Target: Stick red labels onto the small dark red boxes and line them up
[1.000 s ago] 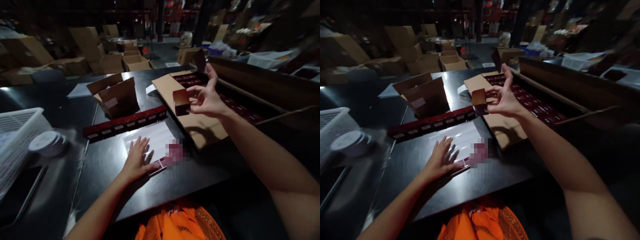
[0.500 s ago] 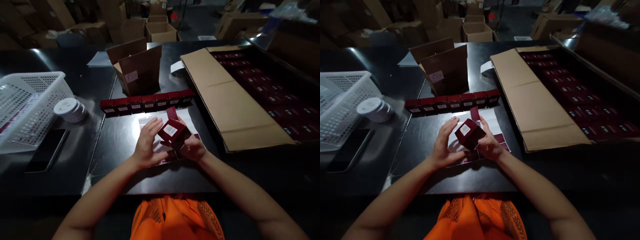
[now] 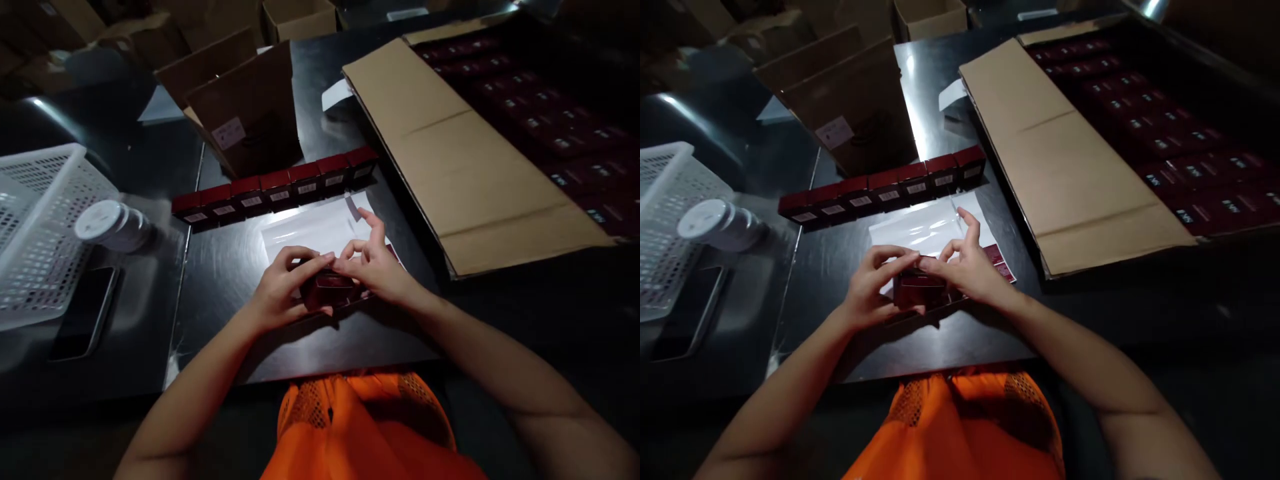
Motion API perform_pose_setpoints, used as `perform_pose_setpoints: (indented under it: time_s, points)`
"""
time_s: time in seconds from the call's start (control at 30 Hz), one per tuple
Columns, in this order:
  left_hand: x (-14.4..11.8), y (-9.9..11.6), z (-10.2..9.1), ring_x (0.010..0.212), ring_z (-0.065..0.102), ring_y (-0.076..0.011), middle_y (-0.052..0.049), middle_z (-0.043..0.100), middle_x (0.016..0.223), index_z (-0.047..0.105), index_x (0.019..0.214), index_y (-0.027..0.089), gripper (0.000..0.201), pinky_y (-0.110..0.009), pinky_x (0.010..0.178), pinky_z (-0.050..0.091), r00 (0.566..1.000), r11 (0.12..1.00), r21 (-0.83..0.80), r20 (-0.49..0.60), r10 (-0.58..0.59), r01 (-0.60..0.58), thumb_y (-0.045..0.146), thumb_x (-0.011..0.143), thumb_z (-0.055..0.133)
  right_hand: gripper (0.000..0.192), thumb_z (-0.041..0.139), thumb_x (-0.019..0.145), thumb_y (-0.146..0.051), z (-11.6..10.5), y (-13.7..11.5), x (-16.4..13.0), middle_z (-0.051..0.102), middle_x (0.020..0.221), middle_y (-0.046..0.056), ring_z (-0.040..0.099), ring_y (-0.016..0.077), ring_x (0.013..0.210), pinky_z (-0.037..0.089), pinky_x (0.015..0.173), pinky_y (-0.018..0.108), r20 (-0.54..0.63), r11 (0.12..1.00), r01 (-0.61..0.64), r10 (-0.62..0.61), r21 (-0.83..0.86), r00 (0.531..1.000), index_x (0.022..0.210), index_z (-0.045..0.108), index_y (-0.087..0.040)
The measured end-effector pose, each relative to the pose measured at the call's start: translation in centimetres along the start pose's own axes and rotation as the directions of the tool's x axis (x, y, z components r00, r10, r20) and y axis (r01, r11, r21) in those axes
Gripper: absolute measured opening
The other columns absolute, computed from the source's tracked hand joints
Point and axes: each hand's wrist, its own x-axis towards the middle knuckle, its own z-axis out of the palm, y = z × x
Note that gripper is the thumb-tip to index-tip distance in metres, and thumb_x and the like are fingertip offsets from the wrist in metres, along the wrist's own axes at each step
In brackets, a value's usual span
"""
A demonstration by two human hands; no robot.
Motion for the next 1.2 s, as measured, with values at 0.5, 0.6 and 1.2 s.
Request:
perform_pose_setpoints:
  time_s: [0.5, 0.6, 1.2]
  points:
    - [-0.2, -0.9, 2.6, 0.142, 0.046, -0.0322, -0.011, 0.063, 0.136, 0.055, 0.124, 0.030, 0.075, -0.052, 0.114, 0.043, 0.937, 0.721, -0.672, -0.116, -0.329, 0.170, 0.068, 0.065, 0.080, 0.113, 0.088, 0.063, -0.016, 0.1, 0.9, -0.4, 0.067, 0.109, 0.007, 0.072, 0.0238, 0.095, 0.063, 0.081, 0.036, 0.039, 0.746, 0.646, -0.649, -0.164, 0.760, 0.152, 0.019, -0.024]
    - [-0.3, -1.2, 2.3, 0.131, 0.057, -0.0300, -0.011, 0.061, 0.138, 0.055, 0.131, 0.030, 0.083, -0.048, 0.109, 0.049, 0.933, 0.802, -0.581, -0.198, -0.299, 0.134, 0.055, 0.060, 0.090, 0.114, 0.088, 0.061, -0.015, -0.2, 1.2, -0.4, 0.066, 0.112, 0.006, 0.071, 0.0224, 0.095, 0.063, 0.074, 0.033, 0.056, 0.717, 0.654, -0.663, -0.241, 0.747, 0.151, 0.019, -0.026]
    - [0.1, -0.8, 0.7, 0.117, 0.064, -0.0284, -0.013, 0.066, 0.126, 0.058, 0.132, 0.026, 0.078, -0.037, 0.087, 0.059, 0.968, 0.942, -0.298, -0.141, -0.205, 0.156, 0.045, 0.064, 0.091, 0.110, 0.089, 0.062, -0.018, -0.2, 1.6, -0.8, 0.063, 0.116, 0.006, 0.072, 0.0243, 0.098, 0.063, 0.067, 0.033, 0.054, 0.720, 0.609, -0.630, -0.334, 0.775, 0.143, 0.017, -0.036]
